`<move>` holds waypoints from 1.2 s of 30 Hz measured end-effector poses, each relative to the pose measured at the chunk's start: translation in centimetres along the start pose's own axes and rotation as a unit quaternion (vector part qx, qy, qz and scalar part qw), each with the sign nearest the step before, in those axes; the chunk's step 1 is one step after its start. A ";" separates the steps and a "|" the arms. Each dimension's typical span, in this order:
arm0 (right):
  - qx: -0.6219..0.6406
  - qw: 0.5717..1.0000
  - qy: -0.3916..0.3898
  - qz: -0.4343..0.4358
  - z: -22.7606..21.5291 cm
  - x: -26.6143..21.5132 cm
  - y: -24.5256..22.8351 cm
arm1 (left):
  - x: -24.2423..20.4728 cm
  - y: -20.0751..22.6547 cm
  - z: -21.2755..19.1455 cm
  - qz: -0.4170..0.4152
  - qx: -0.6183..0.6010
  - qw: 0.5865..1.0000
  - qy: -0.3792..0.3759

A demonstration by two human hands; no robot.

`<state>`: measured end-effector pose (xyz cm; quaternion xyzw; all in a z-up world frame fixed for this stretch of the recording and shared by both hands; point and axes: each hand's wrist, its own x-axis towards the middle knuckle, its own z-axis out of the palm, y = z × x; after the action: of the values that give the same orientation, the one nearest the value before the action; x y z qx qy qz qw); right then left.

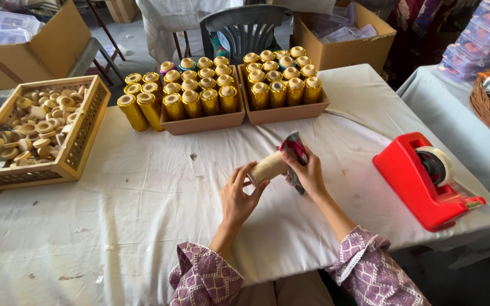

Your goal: The person is wrapping a small cardboard cylinder with decorative gold foil paper and securing it.

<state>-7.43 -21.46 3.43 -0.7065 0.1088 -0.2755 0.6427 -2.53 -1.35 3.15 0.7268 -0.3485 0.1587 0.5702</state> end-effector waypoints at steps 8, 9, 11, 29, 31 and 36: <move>0.034 0.999 0.017 0.037 0.5 -0.2 -1.7 | -0.3 0.0 0.0 0.147 0.154 0.977 0.012; 0.031 0.998 0.027 0.046 0.5 -0.2 -1.7 | -0.2 0.1 0.0 0.155 0.170 0.973 0.001; 0.030 0.998 0.029 0.049 -0.1 0.1 -0.7 | -0.3 -0.1 0.0 0.168 0.178 0.969 -0.014; 0.018 0.998 0.003 -0.062 -1.4 1.2 1.9 | 0.1 -0.9 0.3 0.030 -0.003 0.999 -0.031; 0.006 0.996 -0.012 -0.086 -1.3 0.8 1.3 | 0.0 -0.8 0.4 -0.041 -0.075 0.996 -0.030; -0.045 0.984 -0.014 -0.172 -1.6 0.3 0.1 | 0.0 -3.5 1.2 -0.283 -0.194 0.937 -0.058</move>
<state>-7.96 -22.99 3.44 -0.7466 -0.0116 -0.3669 0.5548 -0.34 -2.11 0.22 0.6783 -0.1844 -0.1225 0.7006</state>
